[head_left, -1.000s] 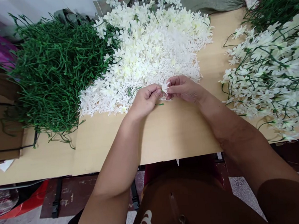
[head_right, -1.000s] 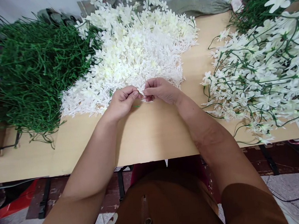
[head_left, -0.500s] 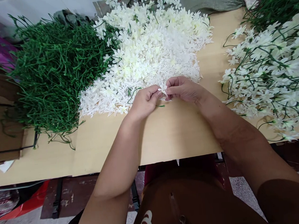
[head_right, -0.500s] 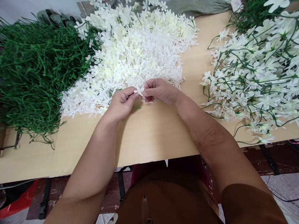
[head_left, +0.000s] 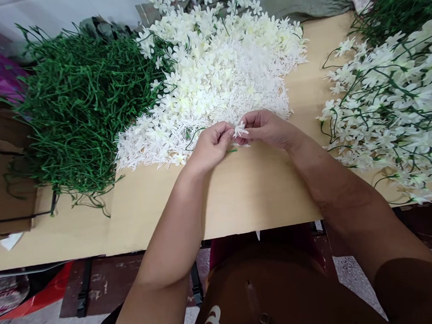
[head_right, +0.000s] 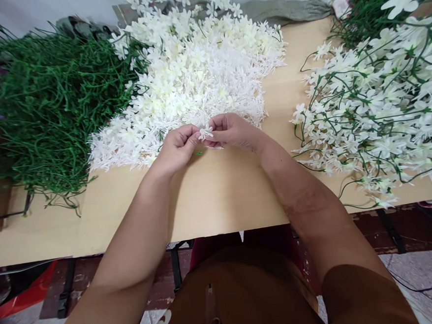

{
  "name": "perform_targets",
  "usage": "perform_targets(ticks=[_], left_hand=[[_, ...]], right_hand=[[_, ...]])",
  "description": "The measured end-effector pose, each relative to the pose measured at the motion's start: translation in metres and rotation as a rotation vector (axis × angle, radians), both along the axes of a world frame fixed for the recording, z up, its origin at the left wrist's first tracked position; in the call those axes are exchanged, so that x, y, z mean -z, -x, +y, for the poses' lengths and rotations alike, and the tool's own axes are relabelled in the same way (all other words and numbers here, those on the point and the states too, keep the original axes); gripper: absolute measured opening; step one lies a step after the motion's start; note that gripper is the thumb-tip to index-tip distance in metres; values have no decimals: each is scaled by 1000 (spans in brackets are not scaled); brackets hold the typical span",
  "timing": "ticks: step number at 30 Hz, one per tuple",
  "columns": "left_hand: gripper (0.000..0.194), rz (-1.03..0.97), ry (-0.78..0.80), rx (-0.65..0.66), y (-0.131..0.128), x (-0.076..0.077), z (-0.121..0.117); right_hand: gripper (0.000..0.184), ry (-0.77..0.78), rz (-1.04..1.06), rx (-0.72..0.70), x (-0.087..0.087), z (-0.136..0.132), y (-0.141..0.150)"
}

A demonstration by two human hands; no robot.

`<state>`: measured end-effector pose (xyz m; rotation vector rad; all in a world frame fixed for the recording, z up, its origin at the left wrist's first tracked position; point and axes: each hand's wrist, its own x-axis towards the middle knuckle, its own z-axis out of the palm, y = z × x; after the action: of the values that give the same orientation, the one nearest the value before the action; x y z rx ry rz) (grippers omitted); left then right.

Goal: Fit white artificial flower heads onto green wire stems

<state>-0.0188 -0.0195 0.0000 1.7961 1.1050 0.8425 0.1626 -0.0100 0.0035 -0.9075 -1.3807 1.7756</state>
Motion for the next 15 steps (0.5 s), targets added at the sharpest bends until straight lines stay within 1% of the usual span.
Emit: perform_targets(ticks=[5, 8, 11, 15], left_hand=[[32, -104, 80, -6, 2, 0, -1], [32, -165, 98, -24, 1, 0, -1], [34, -184, 73, -46, -1, 3, -1], [29, -197, 11, -70, -4, 6, 1]], right_hand=[[43, -34, -26, 63, -2, 0, 1], [43, -60, -32, 78, -3, -1, 2], [43, -79, -57, 60, -1, -1, 3], [41, -89, -70, 35, -1, -1, 3]])
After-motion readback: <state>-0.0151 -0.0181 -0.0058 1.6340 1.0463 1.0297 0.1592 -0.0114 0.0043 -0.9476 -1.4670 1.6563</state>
